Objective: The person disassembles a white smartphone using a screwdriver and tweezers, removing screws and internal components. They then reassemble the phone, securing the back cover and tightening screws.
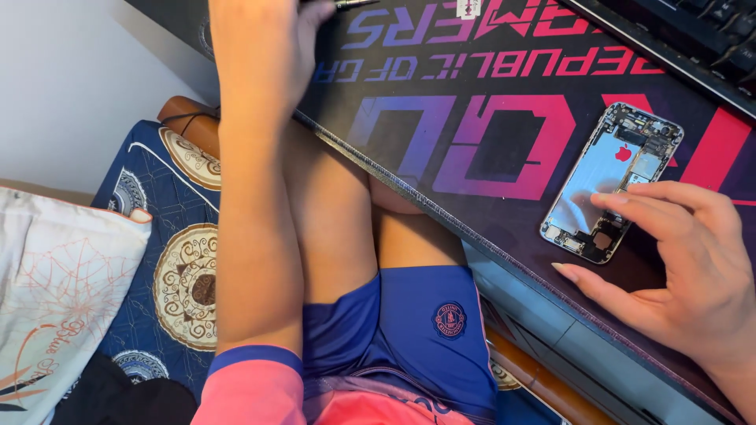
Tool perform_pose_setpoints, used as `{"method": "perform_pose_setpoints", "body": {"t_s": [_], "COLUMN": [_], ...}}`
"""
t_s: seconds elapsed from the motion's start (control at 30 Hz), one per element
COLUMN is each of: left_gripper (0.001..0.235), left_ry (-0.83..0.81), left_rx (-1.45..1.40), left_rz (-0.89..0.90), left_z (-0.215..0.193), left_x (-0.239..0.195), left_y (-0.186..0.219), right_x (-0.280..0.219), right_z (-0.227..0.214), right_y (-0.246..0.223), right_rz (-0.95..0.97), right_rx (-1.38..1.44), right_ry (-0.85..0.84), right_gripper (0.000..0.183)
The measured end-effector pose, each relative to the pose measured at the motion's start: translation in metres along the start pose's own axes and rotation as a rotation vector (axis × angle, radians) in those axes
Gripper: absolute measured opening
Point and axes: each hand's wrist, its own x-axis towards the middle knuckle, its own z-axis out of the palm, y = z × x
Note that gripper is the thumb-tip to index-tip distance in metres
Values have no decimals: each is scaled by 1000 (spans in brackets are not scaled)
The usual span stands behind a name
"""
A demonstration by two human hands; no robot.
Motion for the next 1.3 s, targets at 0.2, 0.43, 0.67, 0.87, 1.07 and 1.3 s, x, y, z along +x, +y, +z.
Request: {"method": "perform_pose_setpoints", "body": {"t_s": [0.2, 0.43, 0.67, 0.87, 1.07, 1.3], "left_gripper": [22, 32, 6, 15, 118, 52], "left_ry": [5, 37, -42, -8, -702, -568], "left_rx": [-137, -1943, -2394, -2319, -2216, -2121], "left_rz": [52, -796, -1088, -921, -431, -354], "left_z": [-17, -59, -55, -66, -123, -112], "left_x": [-12, -40, -64, -58, -59, -95], "left_y": [17, 155, 203, 200, 180, 192], "right_x": [3, 0, 2, 3, 3, -1], "right_z": [0, 0, -2, -2, -2, -2], "right_y": [0, 4, 3, 3, 3, 8], "right_rz": [-12, -8, -34, -51, -13, 2], "right_rx": [-10, -20, -24, -42, -50, -57], "right_ry": [-15, 10, -1, 11, 12, -8], "right_gripper": [69, 68, 69, 70, 73, 77]}}
